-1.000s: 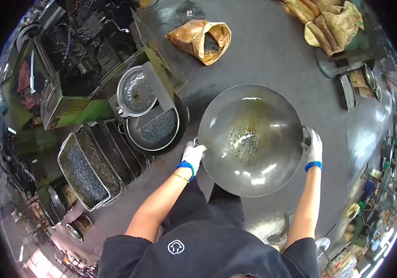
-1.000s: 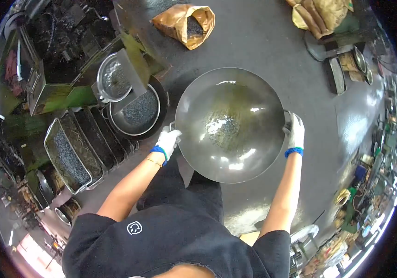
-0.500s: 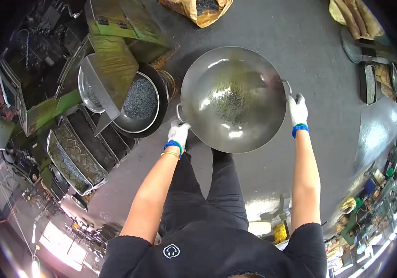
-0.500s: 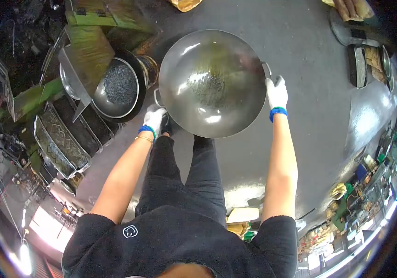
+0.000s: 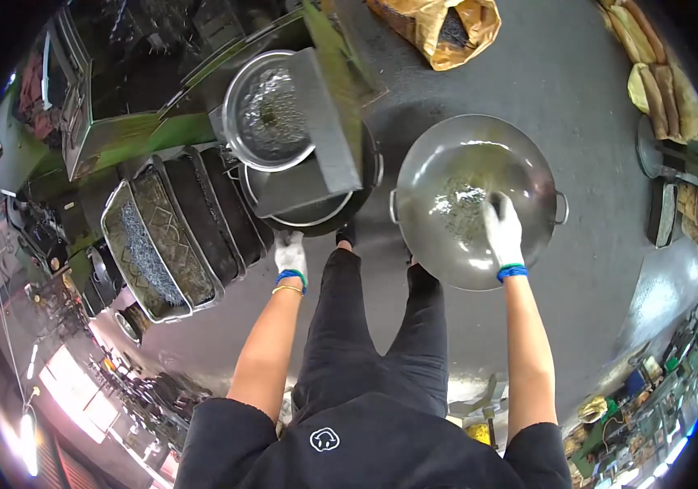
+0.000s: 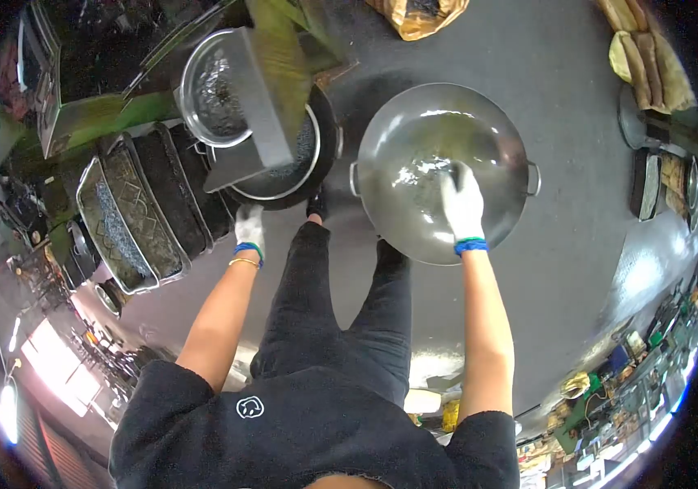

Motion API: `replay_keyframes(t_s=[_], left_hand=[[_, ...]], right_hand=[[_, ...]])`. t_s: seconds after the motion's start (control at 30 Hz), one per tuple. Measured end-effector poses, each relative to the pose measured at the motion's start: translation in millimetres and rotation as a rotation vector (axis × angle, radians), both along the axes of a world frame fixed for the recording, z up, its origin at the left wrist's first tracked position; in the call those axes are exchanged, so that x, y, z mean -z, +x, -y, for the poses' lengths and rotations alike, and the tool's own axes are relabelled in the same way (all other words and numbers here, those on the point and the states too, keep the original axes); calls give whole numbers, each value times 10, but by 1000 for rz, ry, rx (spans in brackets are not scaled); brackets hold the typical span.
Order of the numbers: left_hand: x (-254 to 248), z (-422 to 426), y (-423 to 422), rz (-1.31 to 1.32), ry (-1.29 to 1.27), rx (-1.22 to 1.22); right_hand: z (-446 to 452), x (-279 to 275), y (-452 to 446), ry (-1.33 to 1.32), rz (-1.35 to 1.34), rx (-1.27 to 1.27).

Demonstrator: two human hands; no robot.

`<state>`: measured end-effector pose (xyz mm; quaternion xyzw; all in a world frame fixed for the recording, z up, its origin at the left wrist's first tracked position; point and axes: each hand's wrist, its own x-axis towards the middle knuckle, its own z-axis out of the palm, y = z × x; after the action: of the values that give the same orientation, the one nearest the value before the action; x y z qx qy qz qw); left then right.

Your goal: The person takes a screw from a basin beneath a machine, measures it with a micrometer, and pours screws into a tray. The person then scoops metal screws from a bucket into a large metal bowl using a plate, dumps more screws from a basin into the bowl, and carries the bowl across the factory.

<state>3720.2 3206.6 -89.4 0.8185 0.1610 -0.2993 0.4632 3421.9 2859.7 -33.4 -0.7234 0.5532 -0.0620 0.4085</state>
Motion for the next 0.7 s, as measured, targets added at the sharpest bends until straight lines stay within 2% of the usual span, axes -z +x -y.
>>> replay_keyframes(t_s=[0.03,0.1,0.17,0.2,0.23,0.27,0.3,0.33,0.4,0.47,0.5,0.6,0.63,0.7], left_hand=[[100,-183,222,60,102,152],[1001,-1046,734,164,158,400],[1131,-1018,1068,-146,-425,-178],[1032,-853,1211,-140,-424,-194],[876,-668,1350,-97,-222,-107],[863,-605,1474,-60,-17,-20],[999,-646,1587,12,-39,50],[572,-321,1664,3,163,142],[786,-260,1831,2,239,166],[1146,-329,1931,115,281,276],[1498,-434,1996,177,398,368],[1446,-350,2067,158,530,419],[1482,-367,2077,251,570,445],[1516,-405,2107,205,602,471]], right_hand=[[-116,32,293,12,14,-15],[-384,163,832,69,52,-37],[-607,602,1256,80,96,-82],[-725,981,1385,13,59,-184],[-842,1362,1513,-60,26,-282],[-951,1495,1584,-70,-22,-322],[-1047,1571,1634,-87,-71,-376],[-1114,1559,1664,-70,-119,-380],[-1207,1445,1723,-27,-173,-354],[-1279,1333,1752,-5,-206,-345],[-1312,1286,1753,3,-221,-344],[-1409,1161,1778,24,-264,-349],[-1433,1142,1745,29,-274,-350],[-1480,1128,1700,35,-289,-354]])
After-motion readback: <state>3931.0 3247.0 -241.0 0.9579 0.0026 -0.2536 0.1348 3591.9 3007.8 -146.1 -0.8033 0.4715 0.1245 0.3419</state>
